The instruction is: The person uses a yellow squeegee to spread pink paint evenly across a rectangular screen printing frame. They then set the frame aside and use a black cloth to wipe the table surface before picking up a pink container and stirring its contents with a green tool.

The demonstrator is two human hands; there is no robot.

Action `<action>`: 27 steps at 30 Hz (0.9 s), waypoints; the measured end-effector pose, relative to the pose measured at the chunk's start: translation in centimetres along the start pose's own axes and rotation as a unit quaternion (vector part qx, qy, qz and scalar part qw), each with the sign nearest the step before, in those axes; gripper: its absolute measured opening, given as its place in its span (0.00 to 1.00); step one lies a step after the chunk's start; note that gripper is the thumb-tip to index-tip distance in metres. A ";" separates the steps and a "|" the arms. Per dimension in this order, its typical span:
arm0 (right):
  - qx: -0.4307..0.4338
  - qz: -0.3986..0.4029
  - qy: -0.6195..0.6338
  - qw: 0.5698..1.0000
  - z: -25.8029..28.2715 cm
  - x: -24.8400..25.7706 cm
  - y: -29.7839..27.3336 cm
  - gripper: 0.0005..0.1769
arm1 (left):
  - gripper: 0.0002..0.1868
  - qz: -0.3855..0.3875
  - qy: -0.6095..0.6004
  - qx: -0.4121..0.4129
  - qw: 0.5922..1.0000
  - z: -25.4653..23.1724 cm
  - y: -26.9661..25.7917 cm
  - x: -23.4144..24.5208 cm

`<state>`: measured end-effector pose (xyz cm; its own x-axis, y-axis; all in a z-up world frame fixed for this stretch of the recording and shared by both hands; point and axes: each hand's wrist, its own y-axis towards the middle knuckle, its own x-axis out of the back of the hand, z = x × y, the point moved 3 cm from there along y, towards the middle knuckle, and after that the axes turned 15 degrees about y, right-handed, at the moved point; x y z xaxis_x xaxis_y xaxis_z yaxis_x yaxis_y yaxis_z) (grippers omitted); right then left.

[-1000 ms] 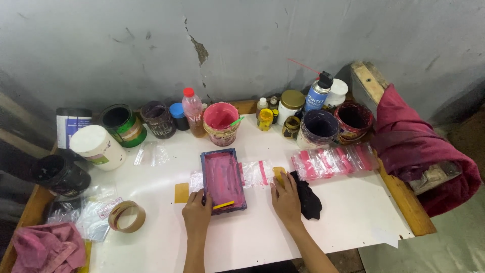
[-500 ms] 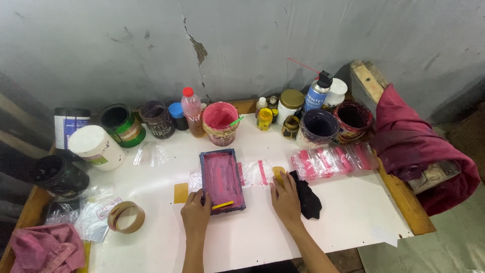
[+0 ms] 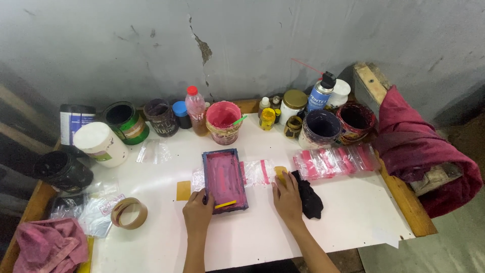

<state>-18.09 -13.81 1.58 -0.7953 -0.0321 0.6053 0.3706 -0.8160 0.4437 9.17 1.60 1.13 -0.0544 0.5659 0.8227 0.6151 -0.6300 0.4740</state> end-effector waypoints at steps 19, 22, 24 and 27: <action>0.140 0.042 0.149 0.978 6.1 -0.7 -0.5 0.24 | 0.57 0.153 -0.016 -0.092 0.984 -0.1 -2.7 5.2; 0.173 0.179 0.207 0.946 10.4 -1.9 -0.4 0.27 | 0.73 0.123 0.016 -0.107 0.987 0.2 -2.8 2.7; 0.186 0.218 0.192 0.939 11.1 -3.3 -0.5 0.26 | 0.71 0.094 0.023 -0.107 0.990 0.2 -2.6 1.4; 0.167 0.202 0.186 0.947 9.9 -4.6 -0.8 0.24 | 0.66 0.157 0.000 -0.069 0.985 -0.2 -1.7 2.1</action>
<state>-9.95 -7.28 4.98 -0.6479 -0.5543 0.5224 0.7617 -0.4675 0.4486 7.89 3.71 2.11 0.1215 0.3313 0.9357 0.4886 -0.8405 0.2341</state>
